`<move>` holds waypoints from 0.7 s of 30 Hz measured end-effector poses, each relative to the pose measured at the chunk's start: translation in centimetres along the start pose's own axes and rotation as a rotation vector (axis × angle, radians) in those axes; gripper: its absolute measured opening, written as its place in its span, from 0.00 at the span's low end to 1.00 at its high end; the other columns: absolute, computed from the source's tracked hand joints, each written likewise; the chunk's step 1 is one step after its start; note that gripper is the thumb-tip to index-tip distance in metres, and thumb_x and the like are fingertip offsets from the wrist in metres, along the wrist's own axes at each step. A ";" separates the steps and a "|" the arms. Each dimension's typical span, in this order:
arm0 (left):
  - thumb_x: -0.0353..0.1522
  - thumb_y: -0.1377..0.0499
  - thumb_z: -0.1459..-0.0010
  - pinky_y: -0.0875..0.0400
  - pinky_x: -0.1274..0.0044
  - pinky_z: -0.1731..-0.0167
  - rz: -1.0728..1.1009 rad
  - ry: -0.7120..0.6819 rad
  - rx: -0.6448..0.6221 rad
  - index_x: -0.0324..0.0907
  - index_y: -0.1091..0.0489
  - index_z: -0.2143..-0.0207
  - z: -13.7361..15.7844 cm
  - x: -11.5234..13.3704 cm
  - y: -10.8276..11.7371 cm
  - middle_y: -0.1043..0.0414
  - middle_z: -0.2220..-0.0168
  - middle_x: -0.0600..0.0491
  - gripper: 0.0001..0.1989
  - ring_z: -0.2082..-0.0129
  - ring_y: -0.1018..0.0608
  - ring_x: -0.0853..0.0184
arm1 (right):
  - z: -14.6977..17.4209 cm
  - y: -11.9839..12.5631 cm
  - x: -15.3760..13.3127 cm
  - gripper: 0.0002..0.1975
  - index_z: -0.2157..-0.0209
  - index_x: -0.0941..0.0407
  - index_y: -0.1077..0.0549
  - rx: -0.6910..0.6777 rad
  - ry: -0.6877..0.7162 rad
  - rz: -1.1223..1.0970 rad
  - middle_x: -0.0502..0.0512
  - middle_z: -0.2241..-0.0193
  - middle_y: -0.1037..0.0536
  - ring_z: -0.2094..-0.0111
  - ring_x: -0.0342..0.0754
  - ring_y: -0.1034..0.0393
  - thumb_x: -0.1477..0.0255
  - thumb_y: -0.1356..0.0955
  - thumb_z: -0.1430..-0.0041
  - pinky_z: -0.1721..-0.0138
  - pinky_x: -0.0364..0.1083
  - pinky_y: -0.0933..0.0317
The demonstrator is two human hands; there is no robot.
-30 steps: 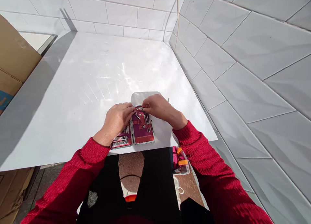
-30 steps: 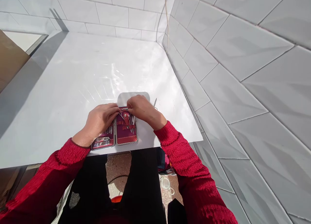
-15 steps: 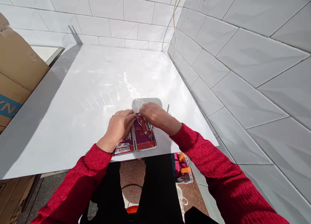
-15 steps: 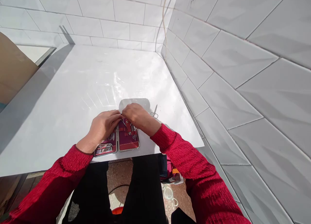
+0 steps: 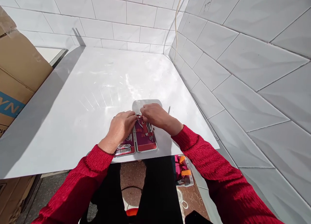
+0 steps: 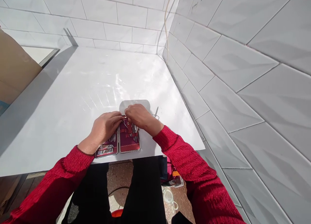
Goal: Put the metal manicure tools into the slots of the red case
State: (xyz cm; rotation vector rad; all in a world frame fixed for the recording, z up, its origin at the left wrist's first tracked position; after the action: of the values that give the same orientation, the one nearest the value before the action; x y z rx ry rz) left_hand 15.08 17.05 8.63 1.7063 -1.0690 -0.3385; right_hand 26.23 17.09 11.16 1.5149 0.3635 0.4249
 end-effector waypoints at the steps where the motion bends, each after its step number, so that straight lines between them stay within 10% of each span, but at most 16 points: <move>1: 0.35 0.51 0.23 0.26 0.69 0.60 -0.002 -0.001 0.002 0.45 0.22 0.57 0.0 0.0 0.0 0.20 0.58 0.50 0.17 0.60 0.19 0.61 | -0.1 0.0 0.2 0.09 0.68 0.60 0.24 -0.003 -0.015 0.002 0.59 0.69 0.22 0.68 0.47 0.36 0.80 0.34 0.33 0.65 0.48 0.51; 21: 0.37 0.50 0.24 0.24 0.67 0.59 0.015 -0.003 0.042 0.46 0.20 0.55 -0.1 0.0 0.1 0.18 0.56 0.49 0.18 0.59 0.18 0.59 | -0.7 0.9 0.2 0.10 0.69 0.58 0.23 -0.040 0.011 -0.122 0.57 0.71 0.23 0.67 0.48 0.36 0.81 0.34 0.35 0.62 0.49 0.48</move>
State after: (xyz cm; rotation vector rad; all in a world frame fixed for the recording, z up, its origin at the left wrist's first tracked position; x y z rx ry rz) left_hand 15.07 17.13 8.78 1.7341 -1.0974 -0.3105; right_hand 25.99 17.84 12.01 1.4440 0.4514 0.3424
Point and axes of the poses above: each hand's wrist, its own z-axis away from the middle knuckle, its own y-axis out of the back of the hand, x = y × z, the point moved 8 cm from there along -z, towards the middle knuckle
